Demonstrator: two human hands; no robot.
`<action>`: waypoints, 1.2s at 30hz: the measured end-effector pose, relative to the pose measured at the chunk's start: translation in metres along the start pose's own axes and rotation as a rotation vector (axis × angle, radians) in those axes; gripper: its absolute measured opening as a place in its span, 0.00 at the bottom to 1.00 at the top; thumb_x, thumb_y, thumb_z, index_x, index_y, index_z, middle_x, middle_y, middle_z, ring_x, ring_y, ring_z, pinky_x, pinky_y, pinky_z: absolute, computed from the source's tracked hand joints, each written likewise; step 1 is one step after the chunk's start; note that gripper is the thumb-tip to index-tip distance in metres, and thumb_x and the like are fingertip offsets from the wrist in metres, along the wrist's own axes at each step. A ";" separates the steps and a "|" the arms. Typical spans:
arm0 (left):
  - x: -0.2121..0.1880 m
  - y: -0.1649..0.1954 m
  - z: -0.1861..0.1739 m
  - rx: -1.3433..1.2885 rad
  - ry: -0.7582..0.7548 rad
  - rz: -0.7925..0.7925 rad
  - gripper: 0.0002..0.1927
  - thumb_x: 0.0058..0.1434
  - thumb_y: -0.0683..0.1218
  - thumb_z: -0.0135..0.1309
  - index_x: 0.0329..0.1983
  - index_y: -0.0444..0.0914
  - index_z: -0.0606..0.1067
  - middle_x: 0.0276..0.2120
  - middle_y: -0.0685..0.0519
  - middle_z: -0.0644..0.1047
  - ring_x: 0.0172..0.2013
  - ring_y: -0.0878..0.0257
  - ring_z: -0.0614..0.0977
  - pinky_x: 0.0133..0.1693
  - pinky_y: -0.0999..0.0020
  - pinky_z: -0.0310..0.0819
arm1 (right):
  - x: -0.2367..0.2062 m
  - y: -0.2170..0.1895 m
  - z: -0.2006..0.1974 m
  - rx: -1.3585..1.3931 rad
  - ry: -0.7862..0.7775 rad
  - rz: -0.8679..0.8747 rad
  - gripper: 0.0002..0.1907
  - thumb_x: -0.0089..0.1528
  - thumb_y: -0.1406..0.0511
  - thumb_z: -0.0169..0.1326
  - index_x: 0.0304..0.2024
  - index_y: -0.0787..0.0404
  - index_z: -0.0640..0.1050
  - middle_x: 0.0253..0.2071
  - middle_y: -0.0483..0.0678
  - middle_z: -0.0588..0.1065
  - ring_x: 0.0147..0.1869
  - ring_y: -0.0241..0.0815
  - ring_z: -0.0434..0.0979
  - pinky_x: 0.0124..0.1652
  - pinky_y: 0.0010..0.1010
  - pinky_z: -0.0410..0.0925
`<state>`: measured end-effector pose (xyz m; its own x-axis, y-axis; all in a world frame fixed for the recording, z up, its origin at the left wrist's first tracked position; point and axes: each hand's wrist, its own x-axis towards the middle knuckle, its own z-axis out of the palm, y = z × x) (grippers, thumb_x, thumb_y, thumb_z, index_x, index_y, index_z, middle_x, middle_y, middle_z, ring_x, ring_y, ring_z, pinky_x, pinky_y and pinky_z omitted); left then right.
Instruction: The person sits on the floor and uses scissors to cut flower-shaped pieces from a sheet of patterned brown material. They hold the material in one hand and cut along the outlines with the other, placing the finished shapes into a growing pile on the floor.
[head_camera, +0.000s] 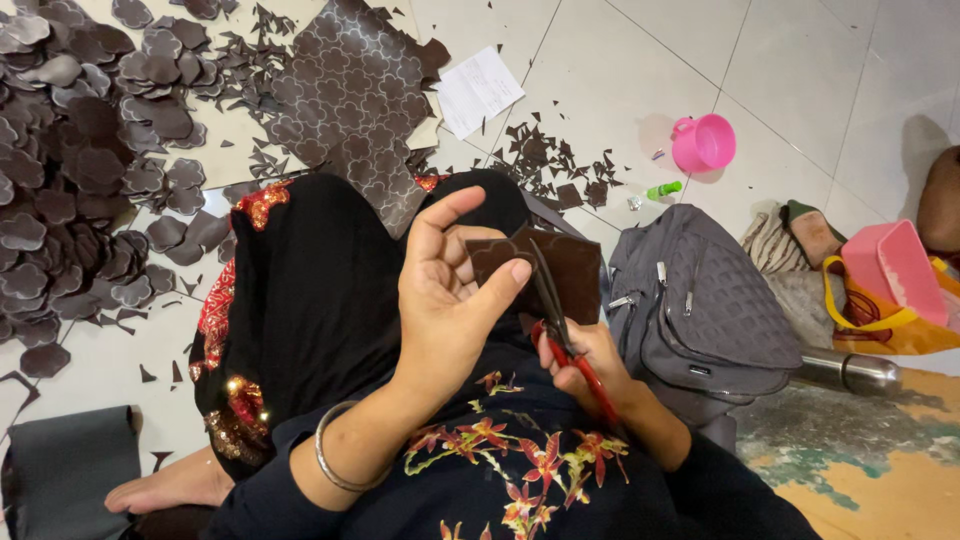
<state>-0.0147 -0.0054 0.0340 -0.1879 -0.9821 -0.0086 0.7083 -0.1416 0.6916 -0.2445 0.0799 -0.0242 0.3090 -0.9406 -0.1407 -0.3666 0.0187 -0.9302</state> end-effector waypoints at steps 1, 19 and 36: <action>0.000 0.000 -0.001 0.003 0.004 0.009 0.33 0.64 0.32 0.58 0.70 0.33 0.59 0.44 0.51 0.76 0.46 0.68 0.80 0.51 0.74 0.77 | 0.001 -0.001 0.000 -0.010 0.004 -0.002 0.41 0.57 0.28 0.51 0.34 0.58 0.75 0.25 0.37 0.69 0.28 0.27 0.69 0.28 0.20 0.60; -0.002 0.011 0.004 -0.014 0.034 0.040 0.46 0.60 0.29 0.58 0.78 0.36 0.50 0.40 0.53 0.77 0.42 0.69 0.80 0.47 0.75 0.78 | 0.011 -0.004 0.016 0.023 0.037 -0.002 0.41 0.56 0.29 0.52 0.35 0.60 0.75 0.23 0.37 0.68 0.26 0.27 0.65 0.27 0.22 0.57; 0.003 0.025 -0.011 0.115 -0.092 -0.050 0.46 0.59 0.30 0.59 0.79 0.35 0.53 0.37 0.54 0.77 0.38 0.71 0.79 0.42 0.78 0.75 | 0.010 -0.018 0.012 0.098 -0.013 0.073 0.39 0.54 0.32 0.59 0.37 0.61 0.78 0.22 0.37 0.68 0.25 0.26 0.63 0.26 0.20 0.55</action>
<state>0.0099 -0.0136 0.0431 -0.2867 -0.9579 0.0173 0.6147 -0.1701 0.7702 -0.2239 0.0743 -0.0129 0.2963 -0.9311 -0.2129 -0.3010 0.1205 -0.9460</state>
